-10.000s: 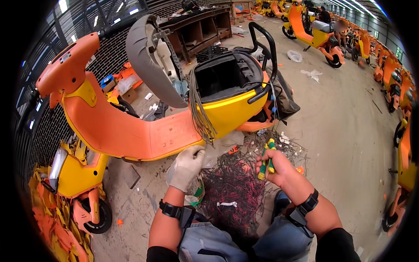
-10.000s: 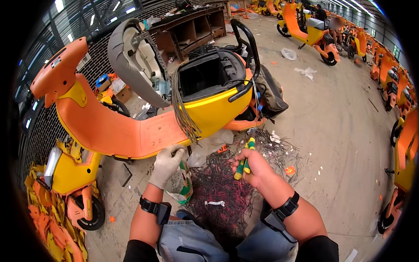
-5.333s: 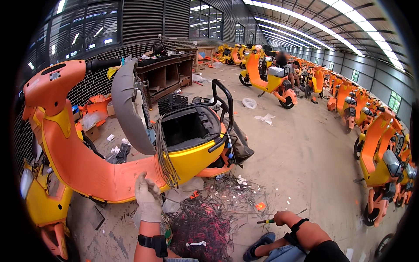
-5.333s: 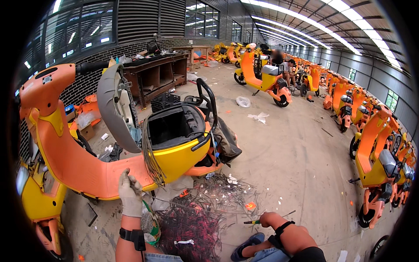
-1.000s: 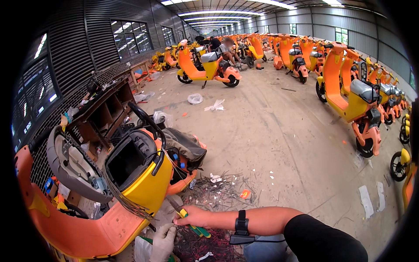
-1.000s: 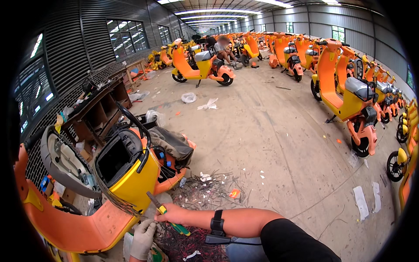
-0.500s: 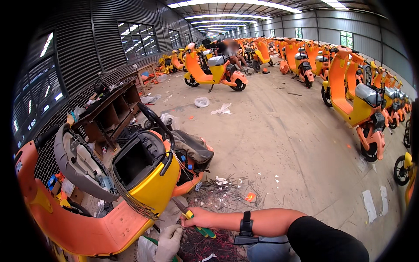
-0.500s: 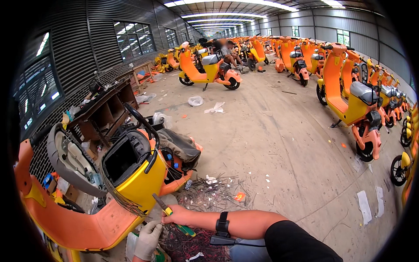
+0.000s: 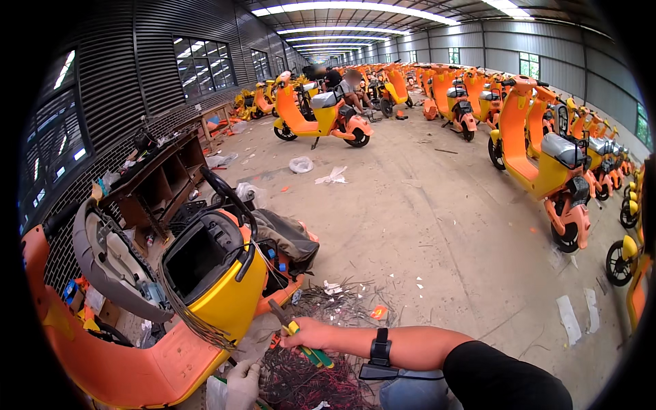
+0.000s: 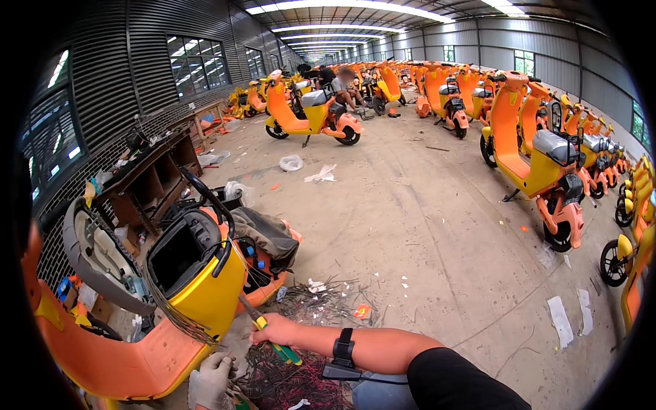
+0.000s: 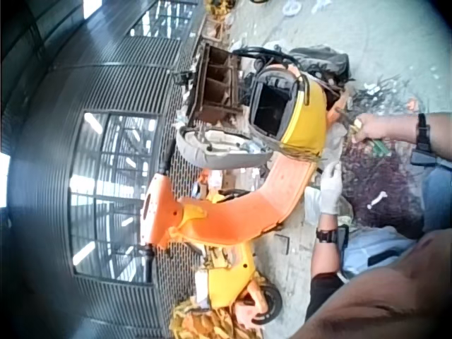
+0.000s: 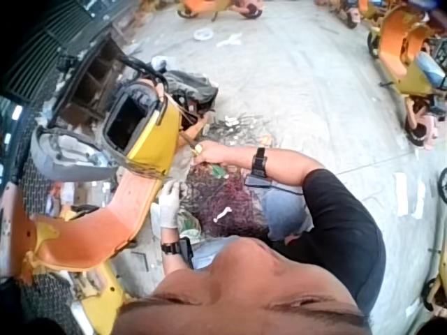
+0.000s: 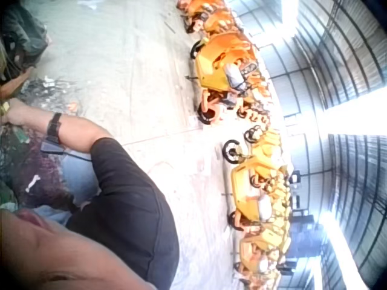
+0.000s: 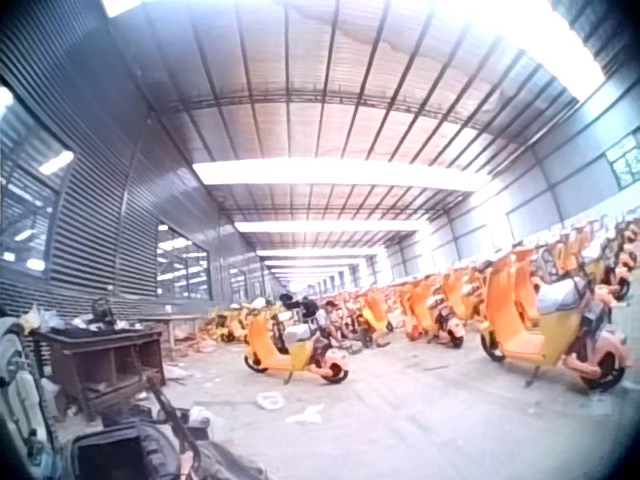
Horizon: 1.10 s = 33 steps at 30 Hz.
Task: The person sits on the floor in a workshop and uses a green-handled tool to strip the insulation from a bundle of wires. The person holds the wires with one hand and manipulates the tool with the other to remove the outer coating.
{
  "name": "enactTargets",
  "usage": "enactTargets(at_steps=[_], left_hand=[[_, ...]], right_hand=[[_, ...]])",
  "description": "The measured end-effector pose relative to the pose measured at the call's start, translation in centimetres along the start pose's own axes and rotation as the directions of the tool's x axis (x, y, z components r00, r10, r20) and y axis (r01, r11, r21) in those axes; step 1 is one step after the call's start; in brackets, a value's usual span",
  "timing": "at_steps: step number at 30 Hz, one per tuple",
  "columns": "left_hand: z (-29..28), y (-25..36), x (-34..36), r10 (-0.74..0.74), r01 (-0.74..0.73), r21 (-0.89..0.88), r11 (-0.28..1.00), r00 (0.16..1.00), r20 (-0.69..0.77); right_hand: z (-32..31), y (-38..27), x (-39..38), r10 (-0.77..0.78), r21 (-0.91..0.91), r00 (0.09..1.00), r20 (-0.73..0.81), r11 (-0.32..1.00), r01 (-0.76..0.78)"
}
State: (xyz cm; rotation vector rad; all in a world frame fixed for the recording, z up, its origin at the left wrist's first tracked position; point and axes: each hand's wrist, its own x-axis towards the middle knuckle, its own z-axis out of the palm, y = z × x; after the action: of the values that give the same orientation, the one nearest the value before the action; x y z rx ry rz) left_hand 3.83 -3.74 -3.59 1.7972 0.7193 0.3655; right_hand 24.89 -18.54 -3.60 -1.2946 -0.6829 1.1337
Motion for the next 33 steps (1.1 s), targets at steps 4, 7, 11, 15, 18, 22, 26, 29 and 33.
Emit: enactTargets(at_steps=[4,7,11,15,18,22,26,29,33], left_hand=[[-1.4,-1.2,0.0,0.039,-0.036,0.141,0.989,0.999,-0.019],[-0.2,-1.9,1.9,0.154,-0.164,0.152,0.975,0.985,0.074],[0.5,-2.4,2.2,0.147,-0.139,0.221,0.965,0.989,-0.019],[0.7,-0.6,1.6,0.273,-0.261,0.284,0.922,0.962,-0.003],[1.1,-1.0,1.5,0.243,-0.238,0.249,0.939,0.97,0.011],[0.8,-2.7,2.2,0.252,-0.245,0.291,0.925,0.968,0.013],[1.1,-3.7,1.7,0.295,-0.29,0.267,0.919,0.955,0.022],[0.0,-4.6,2.0,0.301,-0.305,0.272,0.913,0.952,0.06],[-1.4,-6.7,2.4,0.298,-0.299,0.276,0.913,0.953,0.049]], right_hand=[[-3.9,0.0,0.4,0.13,0.083,0.945,-0.3,0.99,-0.11],[-10.7,2.1,0.4,0.293,0.272,0.817,-0.496,0.946,-0.174],[-17.2,1.4,-0.5,0.383,0.41,0.774,-0.504,0.895,-0.175],[-23.2,-5.2,-2.5,0.336,0.308,0.703,-0.627,0.936,-0.174],[-25.4,-13.6,-5.2,0.153,0.106,0.65,-0.745,0.988,-0.11],[-25.2,-23.2,-9.2,-0.053,-0.03,0.644,-0.763,0.998,0.047],[-24.9,-26.3,-10.5,-0.048,-0.041,0.579,-0.814,0.999,0.025],[-24.3,-25.9,-10.9,-0.059,-0.057,0.587,-0.807,0.998,0.022],[-23.5,-18.7,-9.3,0.023,-0.071,0.706,-0.708,0.992,-0.103]])
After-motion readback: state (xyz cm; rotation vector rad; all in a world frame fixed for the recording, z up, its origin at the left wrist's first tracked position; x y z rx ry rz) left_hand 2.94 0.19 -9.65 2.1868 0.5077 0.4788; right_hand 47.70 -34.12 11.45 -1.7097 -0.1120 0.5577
